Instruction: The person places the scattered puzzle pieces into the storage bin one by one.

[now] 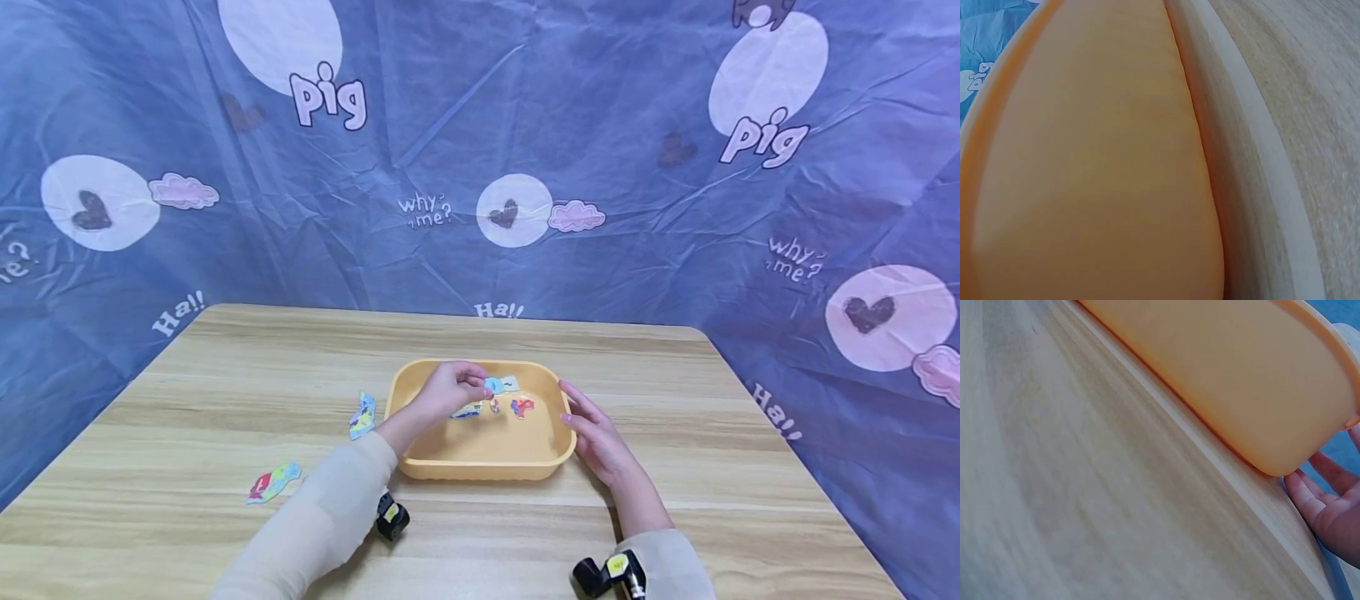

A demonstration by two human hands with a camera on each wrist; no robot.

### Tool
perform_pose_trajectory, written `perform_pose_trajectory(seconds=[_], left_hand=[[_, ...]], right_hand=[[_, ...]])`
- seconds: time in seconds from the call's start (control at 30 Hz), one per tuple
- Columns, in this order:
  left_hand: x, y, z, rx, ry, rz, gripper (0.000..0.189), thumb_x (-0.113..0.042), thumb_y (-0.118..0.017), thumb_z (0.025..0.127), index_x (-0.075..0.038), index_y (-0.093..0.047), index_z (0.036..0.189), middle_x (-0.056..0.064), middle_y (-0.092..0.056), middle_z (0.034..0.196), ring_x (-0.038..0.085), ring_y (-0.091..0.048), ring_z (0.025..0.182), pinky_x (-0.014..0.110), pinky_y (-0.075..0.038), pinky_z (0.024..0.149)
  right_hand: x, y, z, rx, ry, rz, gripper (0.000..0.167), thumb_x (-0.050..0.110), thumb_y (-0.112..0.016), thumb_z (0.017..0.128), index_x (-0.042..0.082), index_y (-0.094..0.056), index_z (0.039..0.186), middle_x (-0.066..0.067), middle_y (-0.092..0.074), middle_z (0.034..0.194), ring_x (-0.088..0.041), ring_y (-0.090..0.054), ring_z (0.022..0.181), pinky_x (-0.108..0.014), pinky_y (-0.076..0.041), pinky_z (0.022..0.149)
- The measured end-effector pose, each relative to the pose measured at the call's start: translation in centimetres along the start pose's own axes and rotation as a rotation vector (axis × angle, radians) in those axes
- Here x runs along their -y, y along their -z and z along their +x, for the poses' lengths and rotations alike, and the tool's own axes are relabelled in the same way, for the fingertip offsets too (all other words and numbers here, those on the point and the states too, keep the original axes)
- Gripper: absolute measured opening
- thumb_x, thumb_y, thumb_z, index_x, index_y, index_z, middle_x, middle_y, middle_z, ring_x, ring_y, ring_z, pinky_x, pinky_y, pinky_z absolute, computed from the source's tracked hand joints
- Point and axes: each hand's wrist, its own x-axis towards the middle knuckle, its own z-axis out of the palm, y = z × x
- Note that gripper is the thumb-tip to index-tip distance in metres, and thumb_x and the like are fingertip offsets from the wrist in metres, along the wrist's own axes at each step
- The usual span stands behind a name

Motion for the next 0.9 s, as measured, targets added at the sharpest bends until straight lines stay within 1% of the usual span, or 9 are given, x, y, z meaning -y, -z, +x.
perform_pose_trajectory(seconds=[0.2,0.23,0.37,0.5,0.67,0.7,0.9], left_hand=[[0.1,-0.3,0.1,0.031,-0.038,0.029,0.021,0.005,-0.061,0.074,0.009,-0.058,0.094,0.009,-0.058,0.077,0.016,-0.056,0.071,0.023,-0.048,0.065],[0.6,-0.4,0.5,0.036,-0.048,0.031,0.021,0.005,-0.062,0.073,0.008,-0.058,0.094,0.008,-0.058,0.076,0.015,-0.056,0.070,0.022,-0.048,0.064],[0.7,-0.6,0.5,0.054,-0.079,0.049,0.021,0.005,-0.063,0.072,0.008,-0.059,0.092,0.008,-0.058,0.076,0.015,-0.056,0.070,0.022,-0.048,0.061],[0.9,-0.9,0.6,0.074,-0.080,0.043,0.020,0.005,-0.063,0.072,0.008,-0.059,0.092,0.008,-0.058,0.076,0.014,-0.056,0.069,0.023,-0.048,0.060],[1.1,-1.4,0.5,0.105,-0.081,0.049,0.019,0.006,-0.062,0.072,0.008,-0.059,0.091,0.007,-0.058,0.075,0.013,-0.055,0.068,0.022,-0.047,0.062],[1.2,-1.5,0.5,0.111,-0.090,0.059,0.019,0.006,-0.062,0.072,0.009,-0.058,0.091,0.007,-0.058,0.075,0.013,-0.054,0.068,0.022,-0.047,0.062],[1.5,-1.9,0.6,0.131,-0.096,0.113,0.017,0.005,-0.062,0.072,0.007,-0.059,0.089,0.005,-0.057,0.074,0.012,-0.053,0.069,0.020,-0.046,0.063]], right_hand=[[0.0,0.1,0.1,0.003,-0.003,-0.003,0.060,-0.002,-0.046,0.083,0.005,-0.020,0.136,-0.021,-0.016,0.136,-0.034,-0.024,0.121,-0.036,-0.034,0.091],[0.0,0.1,0.1,0.003,-0.004,-0.006,0.060,-0.002,-0.046,0.083,0.005,-0.019,0.136,-0.021,-0.016,0.136,-0.034,-0.024,0.121,-0.036,-0.034,0.091],[0.0,0.1,0.1,0.004,-0.003,-0.011,0.060,-0.002,-0.046,0.082,0.004,-0.019,0.136,-0.022,-0.016,0.136,-0.034,-0.025,0.120,-0.036,-0.035,0.090],[-0.1,0.1,0.1,0.002,0.001,-0.017,0.060,-0.001,-0.047,0.082,0.004,-0.020,0.136,-0.021,-0.017,0.136,-0.033,-0.026,0.120,-0.035,-0.036,0.089],[-0.2,0.2,0.1,0.009,0.005,-0.028,0.060,0.000,-0.046,0.083,0.004,-0.019,0.136,-0.022,-0.018,0.135,-0.033,-0.027,0.119,-0.035,-0.035,0.090],[-0.2,0.2,0.1,0.010,0.006,-0.029,0.060,0.000,-0.046,0.083,0.004,-0.019,0.136,-0.022,-0.018,0.134,-0.033,-0.027,0.119,-0.036,-0.035,0.090],[-0.2,0.1,0.1,0.009,0.008,-0.029,0.060,0.000,-0.047,0.083,0.005,-0.019,0.136,-0.022,-0.019,0.134,-0.034,-0.027,0.119,-0.036,-0.034,0.091]])
